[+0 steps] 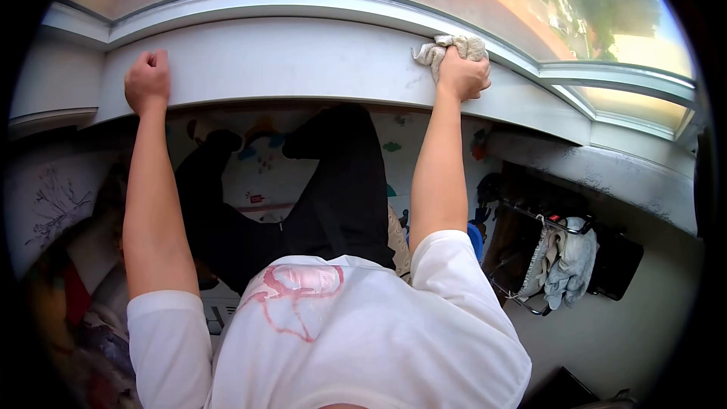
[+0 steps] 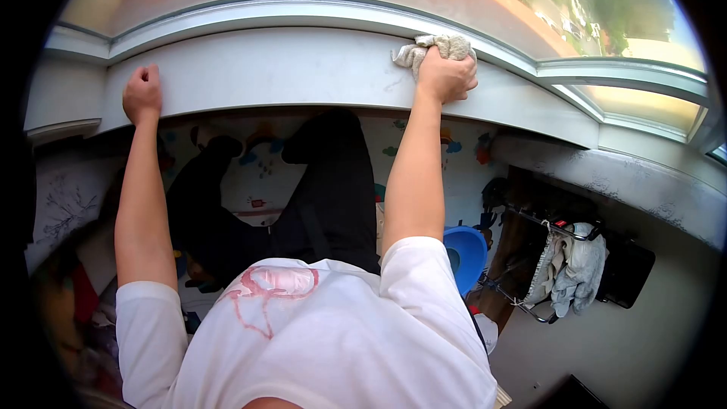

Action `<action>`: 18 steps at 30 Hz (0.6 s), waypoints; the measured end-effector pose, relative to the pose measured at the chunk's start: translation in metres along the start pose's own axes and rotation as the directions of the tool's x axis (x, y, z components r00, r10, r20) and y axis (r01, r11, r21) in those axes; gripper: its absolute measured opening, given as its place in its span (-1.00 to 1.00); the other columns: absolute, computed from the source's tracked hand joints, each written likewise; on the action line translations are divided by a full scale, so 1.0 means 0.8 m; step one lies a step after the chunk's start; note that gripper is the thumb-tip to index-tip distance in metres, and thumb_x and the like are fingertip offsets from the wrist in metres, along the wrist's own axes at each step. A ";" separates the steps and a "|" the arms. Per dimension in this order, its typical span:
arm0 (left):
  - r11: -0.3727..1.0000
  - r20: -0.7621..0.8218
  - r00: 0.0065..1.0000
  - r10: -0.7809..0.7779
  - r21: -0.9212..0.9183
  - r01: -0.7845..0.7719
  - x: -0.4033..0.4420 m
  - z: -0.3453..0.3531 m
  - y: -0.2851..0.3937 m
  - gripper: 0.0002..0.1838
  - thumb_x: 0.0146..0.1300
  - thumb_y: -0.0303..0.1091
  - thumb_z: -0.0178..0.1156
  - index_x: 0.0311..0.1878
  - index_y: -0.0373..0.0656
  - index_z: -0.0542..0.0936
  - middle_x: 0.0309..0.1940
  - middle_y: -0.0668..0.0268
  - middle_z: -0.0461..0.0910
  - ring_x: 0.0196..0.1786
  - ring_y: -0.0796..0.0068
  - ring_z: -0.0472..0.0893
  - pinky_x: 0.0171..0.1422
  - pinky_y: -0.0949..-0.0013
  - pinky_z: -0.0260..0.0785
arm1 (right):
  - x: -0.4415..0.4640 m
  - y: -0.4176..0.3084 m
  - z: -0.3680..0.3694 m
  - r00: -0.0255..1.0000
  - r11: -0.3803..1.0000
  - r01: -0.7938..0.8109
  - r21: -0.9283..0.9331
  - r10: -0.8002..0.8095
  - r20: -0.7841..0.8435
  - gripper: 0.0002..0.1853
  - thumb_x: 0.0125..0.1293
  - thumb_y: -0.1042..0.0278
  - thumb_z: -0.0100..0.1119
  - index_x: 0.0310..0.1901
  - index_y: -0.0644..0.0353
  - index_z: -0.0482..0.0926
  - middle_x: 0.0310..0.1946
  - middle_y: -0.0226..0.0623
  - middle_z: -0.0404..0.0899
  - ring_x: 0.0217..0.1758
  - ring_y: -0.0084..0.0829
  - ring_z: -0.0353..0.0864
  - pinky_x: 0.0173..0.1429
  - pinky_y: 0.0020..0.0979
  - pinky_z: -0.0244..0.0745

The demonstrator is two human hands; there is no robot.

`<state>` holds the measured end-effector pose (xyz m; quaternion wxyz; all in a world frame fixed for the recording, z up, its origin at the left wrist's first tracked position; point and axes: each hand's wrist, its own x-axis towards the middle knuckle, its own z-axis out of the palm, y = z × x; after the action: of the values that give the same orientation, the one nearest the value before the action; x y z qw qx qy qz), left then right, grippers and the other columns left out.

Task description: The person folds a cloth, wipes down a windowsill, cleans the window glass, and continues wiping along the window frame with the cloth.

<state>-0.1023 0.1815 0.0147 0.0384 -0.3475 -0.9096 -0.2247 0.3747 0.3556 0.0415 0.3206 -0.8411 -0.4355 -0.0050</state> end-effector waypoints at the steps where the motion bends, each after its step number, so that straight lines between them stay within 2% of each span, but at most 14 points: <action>1: 1.000 0.004 1.000 -0.007 0.015 0.007 -0.003 -0.002 0.000 -0.54 0.26 0.13 0.04 -0.40 -0.10 0.62 -0.31 0.07 0.67 -0.16 -0.09 0.62 -0.09 -0.03 0.44 | -0.009 -0.004 0.000 1.000 1.000 0.012 -0.011 -0.012 -0.005 -0.36 -0.01 0.03 0.47 0.05 0.25 0.52 0.11 -0.13 0.54 0.27 -0.04 0.41 0.29 0.11 0.30; 3: 0.999 -0.008 1.000 -0.013 0.040 0.013 -0.001 -0.003 0.006 -0.53 0.26 0.13 0.04 -0.40 -0.11 0.62 -0.31 0.06 0.67 -0.16 -0.09 0.62 -0.09 -0.03 0.44 | -0.041 -0.023 0.013 0.999 0.999 0.033 -0.014 -0.033 -0.021 -0.35 -0.02 0.03 0.48 0.04 0.26 0.51 0.12 -0.13 0.52 0.27 -0.05 0.40 0.28 0.10 0.30; 6: 0.999 0.005 1.000 -0.026 0.048 0.025 0.001 -0.002 0.005 -0.52 0.26 0.16 0.05 -0.39 -0.11 0.62 -0.31 0.07 0.67 -0.16 -0.09 0.62 -0.10 -0.02 0.44 | -0.097 -0.051 0.015 0.955 0.956 0.292 0.037 -0.293 0.039 -0.37 -0.03 0.04 0.49 -0.01 0.27 0.49 0.08 -0.10 0.51 0.24 -0.02 0.41 0.26 0.07 0.31; 9: 0.998 0.001 1.000 -0.029 0.050 0.028 -0.001 -0.001 0.005 -0.51 0.26 0.17 0.06 -0.37 -0.11 0.62 -0.30 0.08 0.67 -0.16 -0.08 0.62 -0.10 0.00 0.44 | -0.076 -0.037 0.011 0.925 0.927 0.353 0.128 -0.366 0.101 -0.32 -0.03 0.01 0.48 0.04 0.32 0.51 0.07 -0.08 0.55 0.26 0.02 0.41 0.34 0.10 0.26; 13: 0.999 0.009 1.000 -0.003 0.039 0.003 0.007 0.005 -0.016 -0.52 0.27 0.17 0.08 -0.36 -0.10 0.63 -0.30 0.10 0.68 -0.15 -0.06 0.62 -0.09 0.01 0.44 | -0.059 -0.022 0.012 0.942 0.941 0.321 0.108 -0.329 0.067 -0.41 -0.01 0.07 0.45 -0.01 0.25 0.51 0.05 -0.11 0.55 0.19 0.00 0.45 0.25 0.09 0.30; 18: 1.000 -0.030 0.999 0.021 -0.018 -0.021 0.004 0.009 -0.017 -0.53 0.28 0.16 0.08 -0.36 -0.09 0.64 -0.31 0.10 0.68 -0.15 -0.05 0.62 -0.09 0.01 0.44 | -0.008 0.006 0.003 0.983 0.983 0.180 0.035 -0.181 0.007 -0.36 -0.01 0.02 0.44 0.06 0.22 0.52 0.08 -0.11 0.56 0.24 0.01 0.42 0.28 0.11 0.29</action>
<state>-0.1129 0.1775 0.0034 0.0509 -0.3541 -0.9031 -0.2376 0.3739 0.3506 0.0349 0.3310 -0.7925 -0.5117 -0.0221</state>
